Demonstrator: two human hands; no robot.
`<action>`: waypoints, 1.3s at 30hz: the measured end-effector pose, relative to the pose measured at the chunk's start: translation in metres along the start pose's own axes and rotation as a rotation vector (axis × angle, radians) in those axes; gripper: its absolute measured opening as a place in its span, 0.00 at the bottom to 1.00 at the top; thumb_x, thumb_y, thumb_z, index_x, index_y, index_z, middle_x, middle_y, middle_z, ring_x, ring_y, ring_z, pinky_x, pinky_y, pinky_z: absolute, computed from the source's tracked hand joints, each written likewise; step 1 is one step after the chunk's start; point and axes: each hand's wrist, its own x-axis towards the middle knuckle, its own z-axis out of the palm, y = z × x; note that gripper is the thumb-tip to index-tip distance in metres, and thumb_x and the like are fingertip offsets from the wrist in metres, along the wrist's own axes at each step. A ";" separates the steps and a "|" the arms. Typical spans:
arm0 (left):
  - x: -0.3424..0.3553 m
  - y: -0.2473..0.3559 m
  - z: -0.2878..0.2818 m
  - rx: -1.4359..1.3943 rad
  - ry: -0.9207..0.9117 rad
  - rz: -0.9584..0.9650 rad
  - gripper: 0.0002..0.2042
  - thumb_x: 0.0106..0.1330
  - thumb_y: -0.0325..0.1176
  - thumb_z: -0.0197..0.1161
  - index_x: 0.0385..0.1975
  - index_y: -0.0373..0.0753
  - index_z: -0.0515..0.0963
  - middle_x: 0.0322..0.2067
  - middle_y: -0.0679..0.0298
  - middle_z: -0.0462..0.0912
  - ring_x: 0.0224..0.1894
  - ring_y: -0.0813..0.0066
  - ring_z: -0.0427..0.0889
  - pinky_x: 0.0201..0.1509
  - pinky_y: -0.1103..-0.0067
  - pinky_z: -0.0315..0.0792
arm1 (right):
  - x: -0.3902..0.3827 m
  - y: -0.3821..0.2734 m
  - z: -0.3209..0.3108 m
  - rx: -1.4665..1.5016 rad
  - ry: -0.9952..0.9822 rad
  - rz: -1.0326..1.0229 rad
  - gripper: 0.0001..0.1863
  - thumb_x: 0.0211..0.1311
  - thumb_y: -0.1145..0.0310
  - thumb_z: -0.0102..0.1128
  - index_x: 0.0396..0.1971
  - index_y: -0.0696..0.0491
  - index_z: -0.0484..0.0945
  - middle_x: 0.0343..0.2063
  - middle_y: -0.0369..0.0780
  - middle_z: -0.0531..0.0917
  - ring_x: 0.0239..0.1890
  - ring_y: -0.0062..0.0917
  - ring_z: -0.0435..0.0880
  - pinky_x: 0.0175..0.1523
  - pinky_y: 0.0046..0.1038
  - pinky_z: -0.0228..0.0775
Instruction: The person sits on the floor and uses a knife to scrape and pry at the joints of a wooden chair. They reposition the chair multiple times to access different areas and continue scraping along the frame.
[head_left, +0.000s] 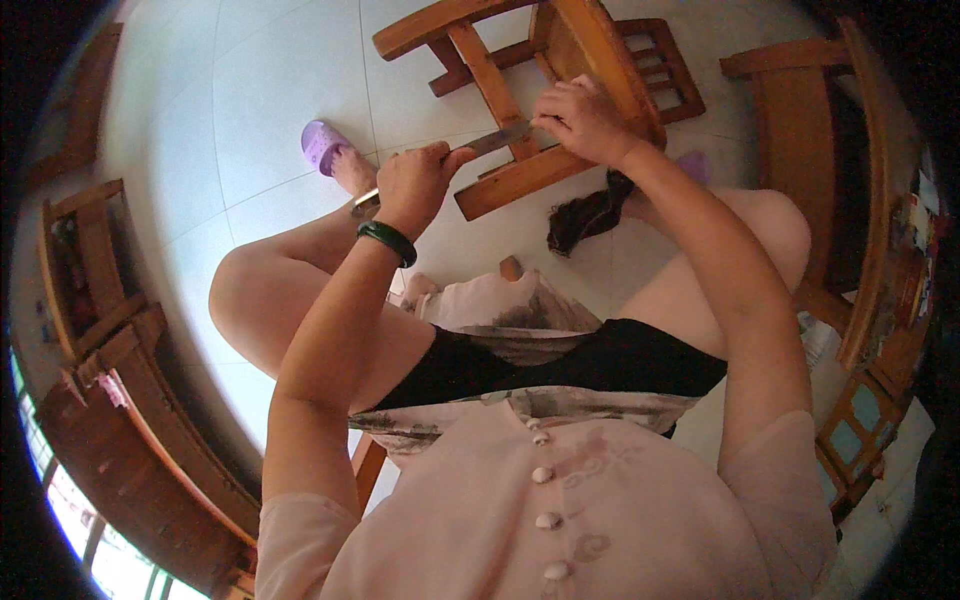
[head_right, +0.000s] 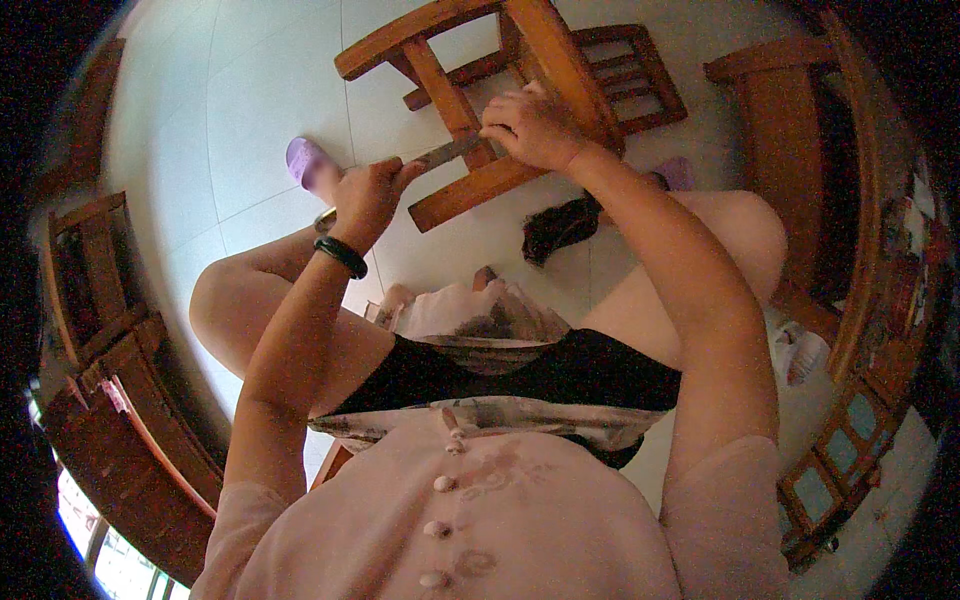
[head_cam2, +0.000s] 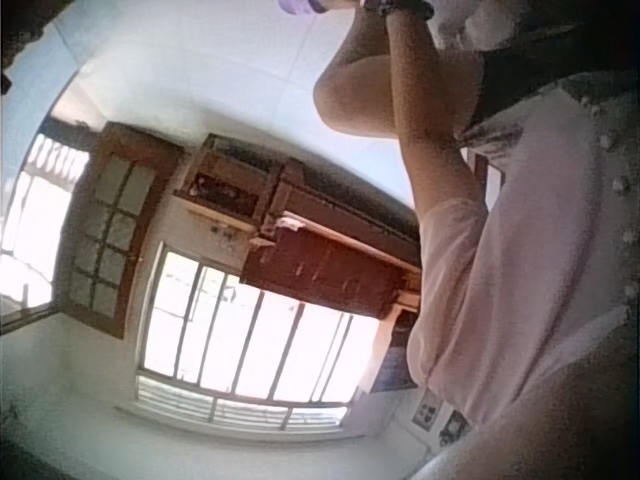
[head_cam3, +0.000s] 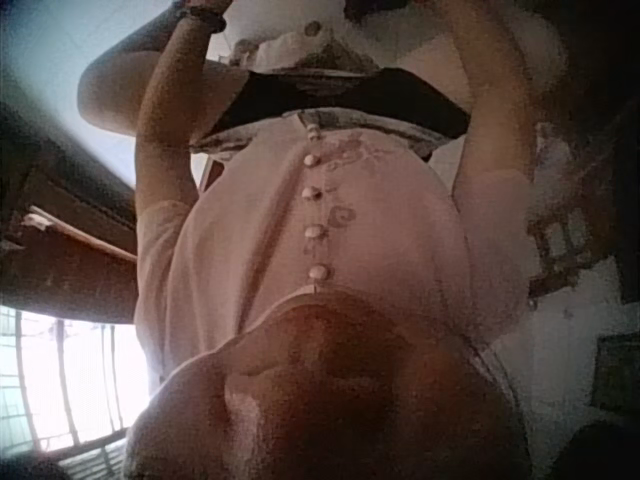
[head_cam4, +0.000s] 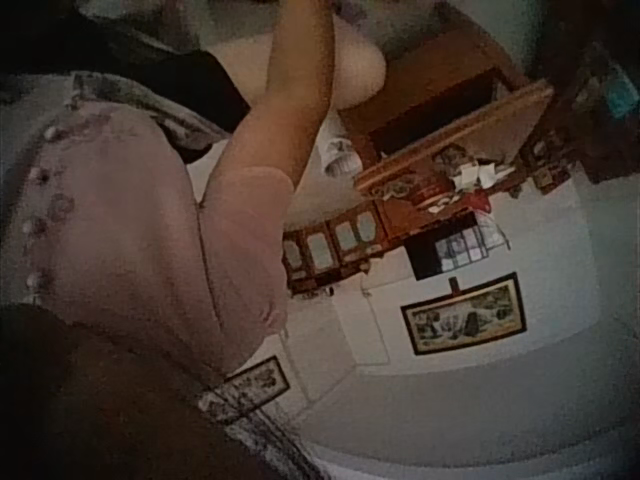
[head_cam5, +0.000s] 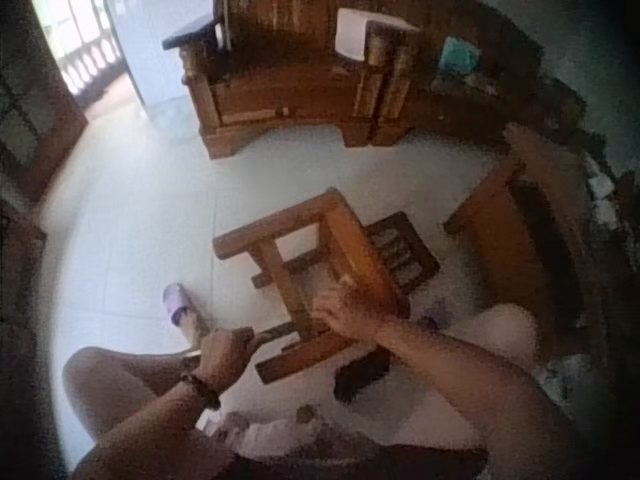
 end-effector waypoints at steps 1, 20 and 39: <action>0.003 -0.001 -0.001 0.018 0.034 0.002 0.22 0.64 0.56 0.53 0.23 0.41 0.79 0.19 0.55 0.80 0.25 0.51 0.79 0.34 0.64 0.71 | 0.000 0.000 0.001 0.007 -0.003 0.014 0.09 0.60 0.61 0.56 0.27 0.51 0.77 0.27 0.35 0.79 0.36 0.29 0.77 0.43 0.33 0.60; 0.012 0.005 -0.007 0.081 0.132 0.096 0.23 0.65 0.55 0.52 0.22 0.41 0.78 0.17 0.58 0.79 0.24 0.54 0.78 0.39 0.67 0.68 | -0.003 0.003 0.001 0.024 0.121 0.037 0.08 0.60 0.64 0.56 0.24 0.51 0.76 0.26 0.37 0.78 0.34 0.31 0.76 0.42 0.33 0.60; -0.001 -0.001 -0.001 0.030 0.052 0.022 0.23 0.64 0.56 0.53 0.23 0.41 0.79 0.19 0.55 0.80 0.27 0.51 0.79 0.34 0.64 0.71 | -0.002 -0.001 -0.002 0.008 0.048 -0.019 0.09 0.59 0.61 0.59 0.27 0.51 0.78 0.27 0.34 0.80 0.35 0.30 0.77 0.42 0.32 0.62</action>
